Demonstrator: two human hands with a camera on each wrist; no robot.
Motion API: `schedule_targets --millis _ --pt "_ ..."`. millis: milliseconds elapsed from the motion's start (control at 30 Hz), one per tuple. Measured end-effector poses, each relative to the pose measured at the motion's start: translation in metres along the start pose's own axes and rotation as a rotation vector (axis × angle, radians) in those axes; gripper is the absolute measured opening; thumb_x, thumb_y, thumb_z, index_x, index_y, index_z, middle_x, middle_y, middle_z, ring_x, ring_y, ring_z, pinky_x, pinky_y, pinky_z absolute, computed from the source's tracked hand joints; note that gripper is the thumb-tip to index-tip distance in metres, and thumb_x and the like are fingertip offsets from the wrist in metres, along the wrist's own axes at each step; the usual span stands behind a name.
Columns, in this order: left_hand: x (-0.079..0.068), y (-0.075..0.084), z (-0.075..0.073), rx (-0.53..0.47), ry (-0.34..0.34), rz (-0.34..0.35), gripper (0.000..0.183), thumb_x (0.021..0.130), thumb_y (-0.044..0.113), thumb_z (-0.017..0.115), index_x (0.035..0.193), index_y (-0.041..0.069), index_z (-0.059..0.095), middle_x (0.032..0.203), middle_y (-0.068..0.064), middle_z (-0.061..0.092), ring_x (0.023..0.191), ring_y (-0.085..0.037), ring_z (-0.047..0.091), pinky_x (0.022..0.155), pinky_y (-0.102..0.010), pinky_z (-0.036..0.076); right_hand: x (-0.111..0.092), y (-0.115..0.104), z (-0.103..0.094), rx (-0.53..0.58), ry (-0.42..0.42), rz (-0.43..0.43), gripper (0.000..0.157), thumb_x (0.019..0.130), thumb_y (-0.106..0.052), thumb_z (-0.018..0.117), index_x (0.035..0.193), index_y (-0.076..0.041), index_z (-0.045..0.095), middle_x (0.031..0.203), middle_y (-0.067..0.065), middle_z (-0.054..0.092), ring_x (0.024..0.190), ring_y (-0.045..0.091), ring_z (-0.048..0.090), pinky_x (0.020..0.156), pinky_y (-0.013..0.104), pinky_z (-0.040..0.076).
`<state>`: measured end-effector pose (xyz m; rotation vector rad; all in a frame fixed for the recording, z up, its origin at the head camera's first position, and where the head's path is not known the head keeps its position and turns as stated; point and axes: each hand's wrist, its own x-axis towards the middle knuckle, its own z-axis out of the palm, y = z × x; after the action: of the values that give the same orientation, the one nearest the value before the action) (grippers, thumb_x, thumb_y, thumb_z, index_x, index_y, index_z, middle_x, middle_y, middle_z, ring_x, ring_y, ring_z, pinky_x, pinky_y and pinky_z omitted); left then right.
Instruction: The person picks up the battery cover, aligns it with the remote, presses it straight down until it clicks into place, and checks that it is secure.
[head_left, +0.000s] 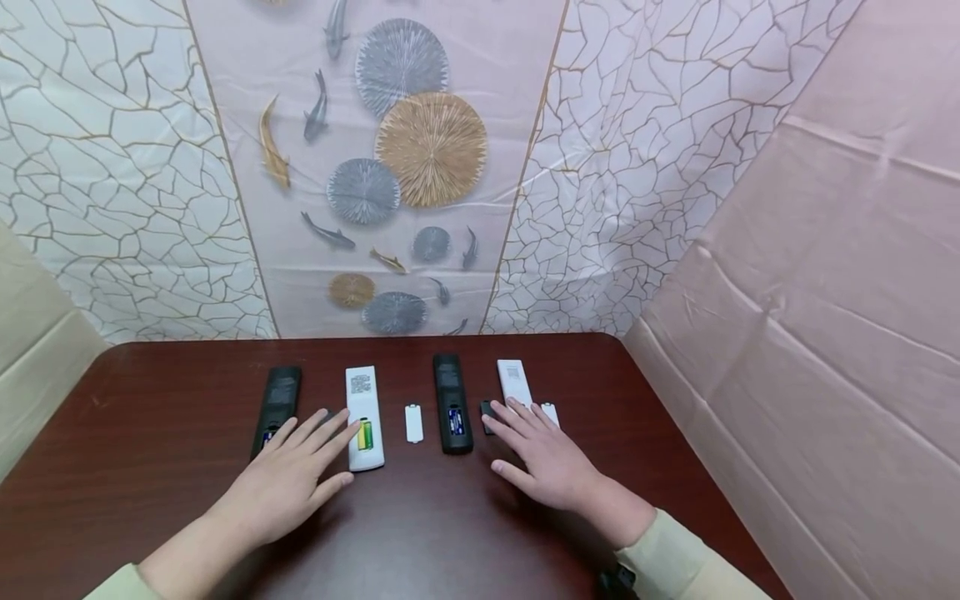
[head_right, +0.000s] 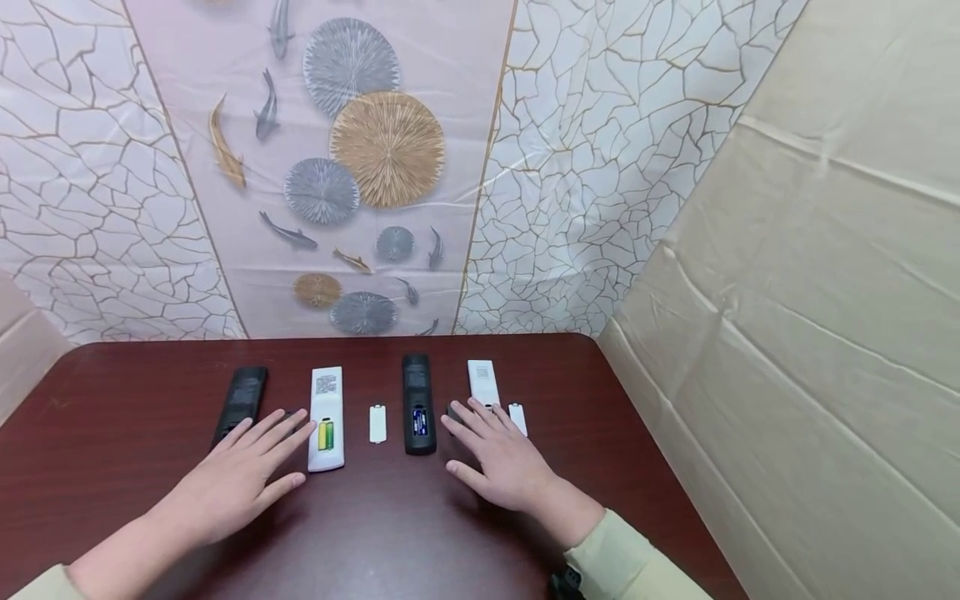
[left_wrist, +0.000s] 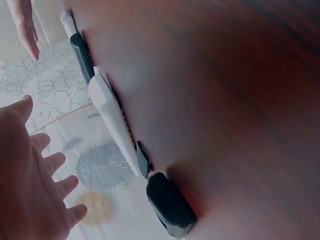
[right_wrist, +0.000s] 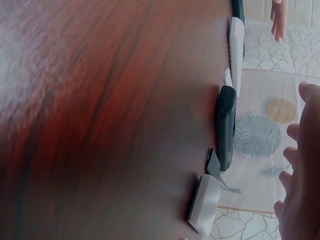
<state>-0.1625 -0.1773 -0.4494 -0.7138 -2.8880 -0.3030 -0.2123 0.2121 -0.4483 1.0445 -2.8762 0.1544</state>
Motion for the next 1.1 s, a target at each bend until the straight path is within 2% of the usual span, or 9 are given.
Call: schedule_targets --millis 133,300,467,600,833,1100 --pt "0.008 0.006 0.002 -0.048 -0.028 -0.008 0.063 0.099 0.050 0.054 0.154 0.022 0.039 0.157 -0.006 0.037 0.145 -0.034 0.030 0.114 -0.057 0.024 -0.002 0.003 -0.001 0.016 0.005 0.008 0.066 0.101 -0.062 0.032 0.155 -0.025 0.035 0.164 -0.003 0.023 0.151 0.021 0.013 0.119 0.049 0.014" --pt "0.023 0.018 0.001 -0.173 -0.061 -0.061 0.063 0.101 0.050 0.050 0.155 0.020 0.036 0.155 -0.008 0.040 0.141 -0.030 0.039 0.111 -0.053 0.034 -0.004 0.010 0.001 0.051 0.018 0.050 0.062 0.102 -0.062 0.032 0.154 -0.029 0.038 0.163 -0.003 0.024 0.150 0.021 0.017 0.118 0.050 0.020" --pt "0.041 0.037 0.002 -0.281 -0.061 -0.144 0.060 0.103 0.048 0.048 0.155 0.021 0.037 0.152 -0.006 0.045 0.137 -0.027 0.044 0.107 -0.051 0.039 -0.004 0.021 0.004 0.112 0.026 0.119 0.053 0.102 -0.052 0.044 0.150 -0.030 0.044 0.159 0.000 0.032 0.144 0.024 0.030 0.113 0.052 0.031" --pt "0.057 0.054 0.004 -0.318 -0.029 -0.192 0.057 0.101 0.042 0.054 0.152 0.018 0.042 0.147 -0.008 0.051 0.133 -0.027 0.049 0.104 -0.050 0.042 -0.004 0.029 0.005 0.140 0.047 0.176 0.046 0.101 -0.038 0.054 0.145 -0.025 0.051 0.150 0.003 0.042 0.136 0.024 0.039 0.108 0.048 0.038" --pt "0.082 0.081 0.012 -0.395 -0.010 -0.275 0.059 0.097 0.041 0.062 0.149 0.018 0.047 0.144 -0.009 0.053 0.127 -0.027 0.054 0.098 -0.049 0.048 0.001 0.047 0.006 0.198 0.103 0.334 0.035 0.097 -0.015 0.058 0.132 -0.012 0.062 0.129 0.005 0.055 0.120 0.023 0.049 0.097 0.043 0.046" --pt "0.107 0.107 0.021 -0.501 -0.022 -0.307 0.060 0.095 0.040 0.066 0.147 0.017 0.049 0.144 -0.010 0.053 0.128 -0.030 0.053 0.099 -0.051 0.047 0.009 0.069 0.009 0.226 0.070 0.498 0.033 0.097 -0.010 0.053 0.128 -0.009 0.064 0.124 0.009 0.056 0.116 0.025 0.054 0.094 0.046 0.048"
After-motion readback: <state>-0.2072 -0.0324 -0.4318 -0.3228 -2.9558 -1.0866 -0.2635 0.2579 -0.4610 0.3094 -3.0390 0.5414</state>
